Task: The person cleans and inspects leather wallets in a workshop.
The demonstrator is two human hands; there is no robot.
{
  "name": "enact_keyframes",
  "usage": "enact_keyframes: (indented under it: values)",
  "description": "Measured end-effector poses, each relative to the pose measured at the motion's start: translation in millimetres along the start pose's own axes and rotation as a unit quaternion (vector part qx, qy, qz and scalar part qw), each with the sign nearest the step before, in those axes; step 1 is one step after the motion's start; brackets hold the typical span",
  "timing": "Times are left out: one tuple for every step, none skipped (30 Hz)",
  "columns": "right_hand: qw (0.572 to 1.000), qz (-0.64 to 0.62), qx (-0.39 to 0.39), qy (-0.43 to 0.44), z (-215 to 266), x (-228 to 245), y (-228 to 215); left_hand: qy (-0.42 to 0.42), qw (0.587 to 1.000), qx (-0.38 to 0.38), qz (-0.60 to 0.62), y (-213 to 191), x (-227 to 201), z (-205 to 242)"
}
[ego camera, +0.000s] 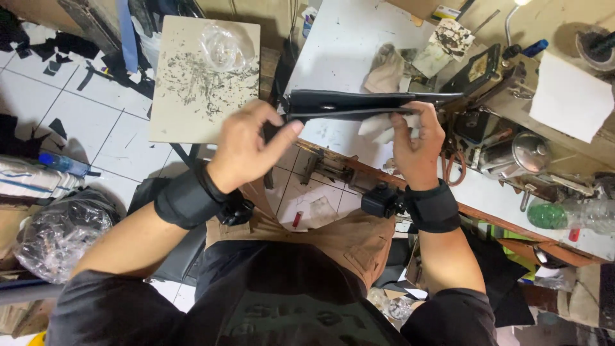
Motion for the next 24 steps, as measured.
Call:
enact_keyframes:
  values:
    - [1.000, -0.002, 0.003, -0.001, 0, 1, 1, -0.002, 1.000, -0.002, -0.001, 1, 0, 2]
    - [1.000, -0.011, 0.006, 0.013, 0, 0, 1, 0.026, 0.998, 0.005, 0.060, 3, -5, 4]
    - [0.999, -0.019, 0.010, 0.027, 0, 0, 1, 0.054, 0.991, 0.012, 0.120, 5, -10, 6]
    - [0.999, -0.019, 0.010, 0.026, 0, -1, 0, 0.054, 0.991, 0.012, 0.121, 8, -5, 8]
    - [0.999, -0.013, 0.012, 0.038, 0, -4, -1, 0.039, 0.989, 0.019, 0.141, 13, 0, 9]
    - [0.999, -0.007, 0.015, 0.051, 1, -6, -2, 0.022, 0.986, 0.026, 0.161, 17, 6, 12]
    - [0.999, -0.006, 0.015, 0.052, 1, -7, -2, 0.022, 0.986, 0.026, 0.162, 17, 7, 9]
    - [1.000, 0.008, 0.017, 0.015, 2, -4, -3, 0.014, 0.985, 0.094, 0.141, 24, 8, 9]
    - [0.999, 0.022, 0.018, -0.022, 3, 0, -3, 0.008, 0.980, 0.161, 0.119, 31, 10, 11]
    - [0.999, 0.023, 0.020, -0.020, 4, -1, -3, 0.005, 0.979, 0.163, 0.120, 38, 17, 9]
    - [1.000, 0.018, 0.021, -0.005, 5, -2, -3, -0.017, 0.956, 0.225, 0.189, 51, 22, 11]
    - [1.000, 0.012, 0.022, 0.008, 4, -3, -3, -0.040, 0.924, 0.283, 0.255, 62, 26, 13]
    - [1.000, 0.012, 0.024, 0.008, 3, -5, -4, -0.041, 0.924, 0.282, 0.255, 67, 31, 12]
    - [0.997, 0.041, 0.025, -0.055, 3, 0, -6, -0.060, 0.936, 0.303, 0.171, 75, 42, 14]
    - [0.990, 0.069, 0.027, -0.118, 4, 4, -8, -0.079, 0.940, 0.321, 0.084, 83, 53, 16]
    - [0.990, 0.070, 0.026, -0.119, 1, 6, -11, -0.077, 0.940, 0.321, 0.085, 83, 52, 16]
    - [0.989, 0.078, 0.042, -0.115, -2, 7, -13, -0.062, 0.943, 0.311, 0.102, 82, 49, 15]
    - [0.988, 0.086, 0.056, -0.112, -5, 8, -15, -0.046, 0.946, 0.300, 0.117, 81, 45, 12]
    - [0.988, 0.087, 0.055, -0.112, -12, 15, -24, -0.044, 0.945, 0.300, 0.118, 78, 37, 11]
    - [0.978, 0.118, 0.073, -0.157, -16, 26, -29, -0.073, 0.928, 0.316, 0.181, 75, 29, 11]
    - [0.964, 0.148, 0.091, -0.201, -20, 36, -34, -0.101, 0.906, 0.331, 0.242, 73, 20, 11]
    - [0.964, 0.150, 0.090, -0.201, -23, 42, -39, -0.099, 0.906, 0.332, 0.242, 73, 21, 9]
    - [0.967, 0.148, 0.050, -0.203, -28, 50, -49, -0.086, 0.917, 0.339, 0.194, 75, 24, 9]
    - [0.968, 0.146, 0.010, -0.203, -30, 57, -60, -0.074, 0.923, 0.347, 0.146, 77, 27, 10]
Point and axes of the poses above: each hand's wrist, its own z-axis away from the middle knuckle, its own y-axis out of the palm, x = y × z, the point moved 6 cm from there along -z, towards the middle knuckle, and after that the axes turned 13 degrees about -x, right-handed, at the moved point
